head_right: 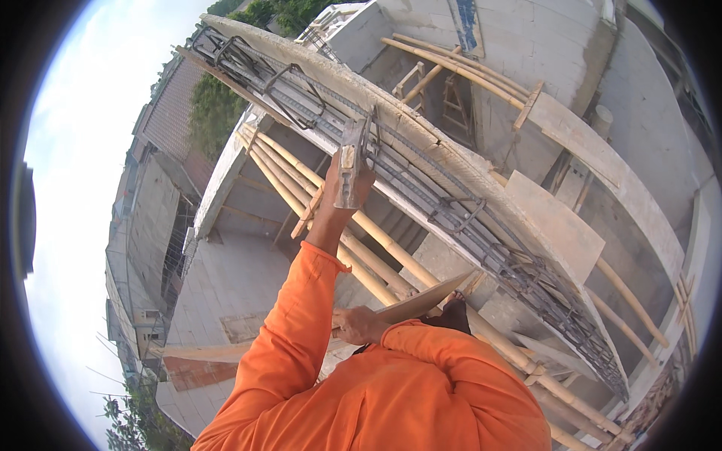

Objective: The person uses a hand saw to cut a piece of plywood resting on bamboo scaffolding. They then use a hammer to tap the wood and adjust its position on the structure.

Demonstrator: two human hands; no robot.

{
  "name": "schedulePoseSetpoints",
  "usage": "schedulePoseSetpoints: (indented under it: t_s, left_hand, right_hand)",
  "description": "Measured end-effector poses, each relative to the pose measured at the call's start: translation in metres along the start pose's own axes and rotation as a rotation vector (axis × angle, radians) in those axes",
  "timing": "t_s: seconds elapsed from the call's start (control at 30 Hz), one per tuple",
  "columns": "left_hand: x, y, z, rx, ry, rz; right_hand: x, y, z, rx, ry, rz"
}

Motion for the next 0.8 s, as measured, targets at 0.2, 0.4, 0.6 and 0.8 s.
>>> schedulePoseSetpoints:
  t_s: [0.2, 0.4, 0.6, 0.8]
  left_hand:
    - [-0.005, 0.007, -0.008, -0.110, -0.144, 0.086]
    - [0.014, -0.047, -0.042, 0.129, -0.302, 0.145]
    - [0.094, -0.210, -0.161, 0.720, 0.028, 0.299]
    - [0.113, -0.303, -0.310, 1.140, -0.370, 0.684]
  right_hand:
    - [-0.003, -0.011, -0.011, -0.007, 0.001, 0.043]
    - [0.012, 0.001, -0.002, 0.164, -0.119, 0.116]
    - [0.012, -0.032, 0.009, 0.226, -0.096, 0.060]
    - [0.007, -0.051, 0.044, 0.244, -0.090, 0.098]
Point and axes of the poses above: each hand's wrist, its own z-axis towards the middle knuckle, its own y-axis out of the palm, x = y × z, the point moved 5 cm from there along z, towards the middle knuckle, and after that the axes turned 5 degrees about y, right-handed, at the moved point
